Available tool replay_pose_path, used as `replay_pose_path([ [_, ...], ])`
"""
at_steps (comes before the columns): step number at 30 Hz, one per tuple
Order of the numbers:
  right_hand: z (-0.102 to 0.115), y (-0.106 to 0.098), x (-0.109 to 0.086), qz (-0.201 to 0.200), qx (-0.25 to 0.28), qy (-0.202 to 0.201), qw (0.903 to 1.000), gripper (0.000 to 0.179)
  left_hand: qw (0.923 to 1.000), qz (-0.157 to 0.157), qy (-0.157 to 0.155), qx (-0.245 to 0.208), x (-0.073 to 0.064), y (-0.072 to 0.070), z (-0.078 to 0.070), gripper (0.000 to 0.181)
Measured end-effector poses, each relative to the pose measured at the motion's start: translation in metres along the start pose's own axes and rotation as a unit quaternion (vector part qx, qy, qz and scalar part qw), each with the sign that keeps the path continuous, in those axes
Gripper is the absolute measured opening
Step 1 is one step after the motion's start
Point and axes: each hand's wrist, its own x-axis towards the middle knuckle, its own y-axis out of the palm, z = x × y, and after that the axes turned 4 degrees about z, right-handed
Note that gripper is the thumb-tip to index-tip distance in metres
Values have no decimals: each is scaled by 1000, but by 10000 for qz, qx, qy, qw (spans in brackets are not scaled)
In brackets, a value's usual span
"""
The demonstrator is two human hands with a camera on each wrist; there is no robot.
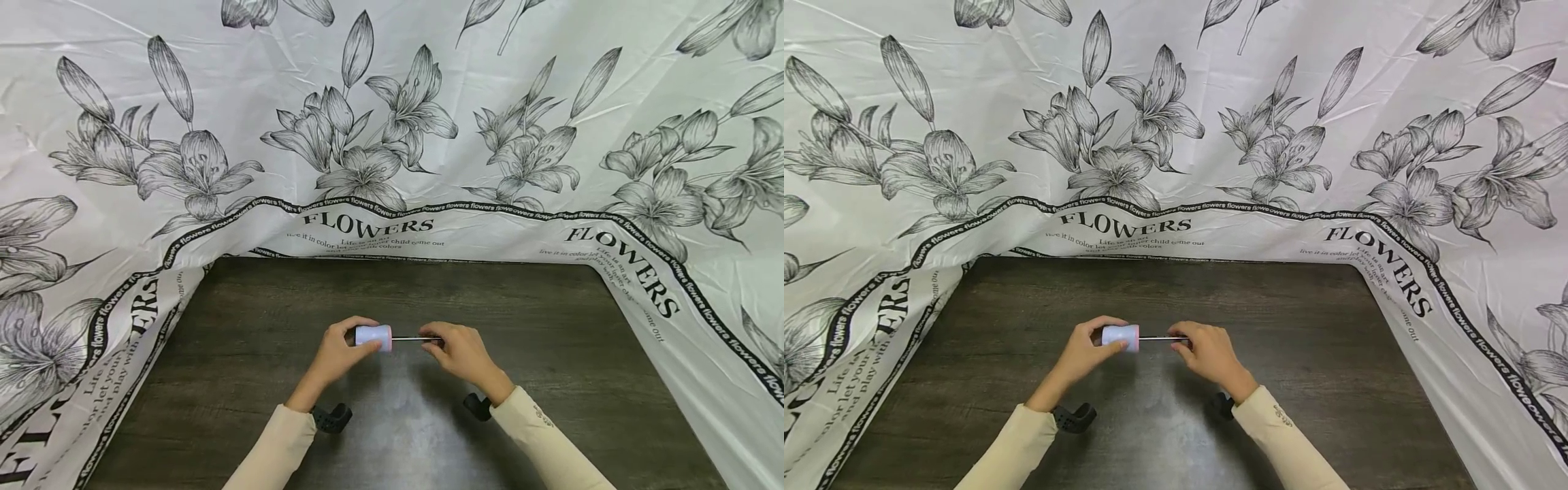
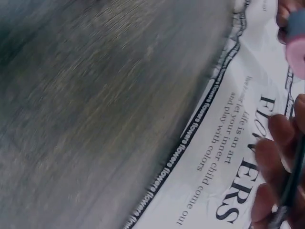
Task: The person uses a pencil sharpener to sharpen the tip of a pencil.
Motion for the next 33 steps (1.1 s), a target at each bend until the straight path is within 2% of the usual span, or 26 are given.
replay_pose_path([
  [4, -1, 4, -3, -746, -725, -623, 9926, 26, 9990, -23, -213, -396, 4, -5, 0, 33],
  [9, -4, 7, -4, -1449, -776, -1079, 9805, 15, 9937, -26, -766, -813, 3, -13, -4, 33],
  [13, -5, 8, -3, -1645, -629, -1277, 9761, 14, 9905, 39, -993, -952, 2, -17, -7, 34],
  [17, -4, 10, -2, -1701, -520, -1430, 9736, 29, 9880, 211, -1100, -1061, 2, -17, -7, 35],
  [21, -4, 10, -2, -1889, -532, -1536, 9685, 27, 9842, 416, -1174, -1259, 3, -15, -8, 36],
  [25, -3, 8, -2, -2063, -495, -1671, 9628, 21, 9832, 621, -1080, -1336, 3, -13, -8, 39],
  [28, -2, 5, -2, -2014, -339, -1703, 9640, 19, 9859, 800, -858, -1193, 2, -12, -5, 42],
  [31, -2, 3, -4, -1783, -102, -1460, 9730, 19, 9901, 861, -489, -1000, 1, -9, -2, 41],
  [33, -1, 2, -5, -1412, 305, -1045, 9840, 14, 9938, 778, -160, -780, 0, -5, -1, 38],
])
